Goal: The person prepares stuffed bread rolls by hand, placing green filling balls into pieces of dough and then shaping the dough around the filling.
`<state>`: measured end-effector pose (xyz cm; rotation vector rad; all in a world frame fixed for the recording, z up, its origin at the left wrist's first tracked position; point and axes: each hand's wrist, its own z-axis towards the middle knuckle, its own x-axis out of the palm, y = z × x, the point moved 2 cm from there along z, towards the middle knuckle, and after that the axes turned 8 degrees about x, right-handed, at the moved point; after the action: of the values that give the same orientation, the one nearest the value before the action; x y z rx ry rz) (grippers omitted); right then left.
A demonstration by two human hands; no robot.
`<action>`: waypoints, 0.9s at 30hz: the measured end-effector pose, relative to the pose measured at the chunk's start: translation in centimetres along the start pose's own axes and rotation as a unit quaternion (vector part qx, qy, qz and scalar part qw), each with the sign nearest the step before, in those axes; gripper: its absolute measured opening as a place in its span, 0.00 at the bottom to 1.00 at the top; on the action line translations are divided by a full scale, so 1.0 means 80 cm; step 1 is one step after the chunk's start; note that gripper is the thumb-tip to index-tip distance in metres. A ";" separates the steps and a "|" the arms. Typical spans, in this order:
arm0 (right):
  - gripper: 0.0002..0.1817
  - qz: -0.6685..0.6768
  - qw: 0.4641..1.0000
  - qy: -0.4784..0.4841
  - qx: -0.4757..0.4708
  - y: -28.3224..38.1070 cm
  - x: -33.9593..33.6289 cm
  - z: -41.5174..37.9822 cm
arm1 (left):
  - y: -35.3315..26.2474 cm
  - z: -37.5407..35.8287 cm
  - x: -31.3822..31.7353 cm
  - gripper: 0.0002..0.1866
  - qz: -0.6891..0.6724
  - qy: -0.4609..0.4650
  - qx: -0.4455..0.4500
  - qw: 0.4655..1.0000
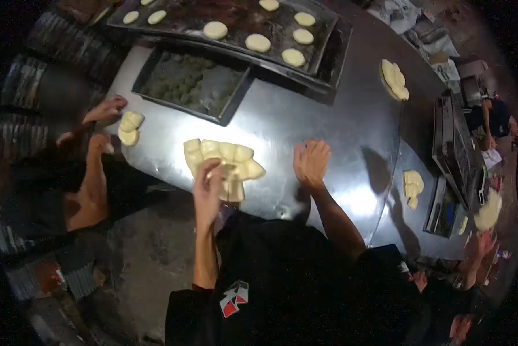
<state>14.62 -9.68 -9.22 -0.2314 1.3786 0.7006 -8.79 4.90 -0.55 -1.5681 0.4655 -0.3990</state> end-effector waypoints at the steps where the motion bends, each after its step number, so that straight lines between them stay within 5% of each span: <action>1: 0.16 0.006 1.000 0.004 0.008 0.000 0.001 0.019 | 0.000 0.013 0.014 0.17 0.020 0.070 0.029 0.997; 2: 0.16 0.011 1.000 -0.006 0.002 -0.001 0.002 0.023 | -0.001 0.020 0.027 0.17 0.042 0.139 0.053 0.988; 4: 0.17 0.005 1.000 -0.006 0.006 -0.006 0.010 0.028 | 0.007 0.043 0.058 0.16 0.303 0.333 0.192 0.872; 6: 0.18 -0.006 1.000 0.008 0.009 -0.004 0.009 0.031 | 0.024 0.053 0.084 0.14 0.416 0.402 0.236 0.781; 9: 0.20 -0.006 0.999 0.033 0.036 -0.007 0.010 0.026 | 0.084 0.055 0.098 0.14 0.540 0.431 0.319 0.649; 10: 0.20 -0.001 0.999 0.020 0.032 -0.013 0.014 0.027 | 0.067 0.052 0.097 0.12 0.529 0.452 0.313 0.646; 14: 0.22 0.131 0.973 0.181 0.051 -0.058 0.010 0.031 | 0.068 0.055 0.093 0.11 0.567 0.477 0.429 0.517; 16: 0.22 0.150 0.952 0.257 0.070 -0.074 -0.022 0.043 | 0.073 0.063 0.092 0.11 0.519 0.514 0.392 0.559; 18: 0.21 0.074 0.865 0.497 -0.016 -0.071 -0.064 0.041 | 0.018 0.065 0.091 0.13 0.416 0.542 0.286 0.672; 19: 0.21 0.075 0.866 0.495 -0.019 -0.070 -0.078 0.040 | -0.015 0.067 0.093 0.12 0.367 0.560 0.201 0.715; 20: 0.20 0.084 0.878 0.468 -0.051 -0.067 -0.090 0.038 | -0.030 0.067 0.090 0.12 0.370 0.557 0.203 0.715; 23: 0.20 0.165 0.884 0.432 -0.066 -0.053 -0.119 0.052 | -0.019 0.073 0.083 0.15 0.172 0.488 0.203 0.831; 26: 0.20 0.253 0.867 0.428 -0.004 -0.014 -0.150 0.085 | -0.041 0.073 0.084 0.19 0.116 0.477 0.094 0.866; 27: 0.20 0.256 0.877 0.406 -0.019 -0.002 -0.151 0.102 | -0.036 0.074 0.084 0.19 0.078 0.447 0.119 0.883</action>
<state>20.99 -9.23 3.84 -0.1980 2.2805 1.1433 0.17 6.49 1.79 -1.0218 1.1925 -1.0204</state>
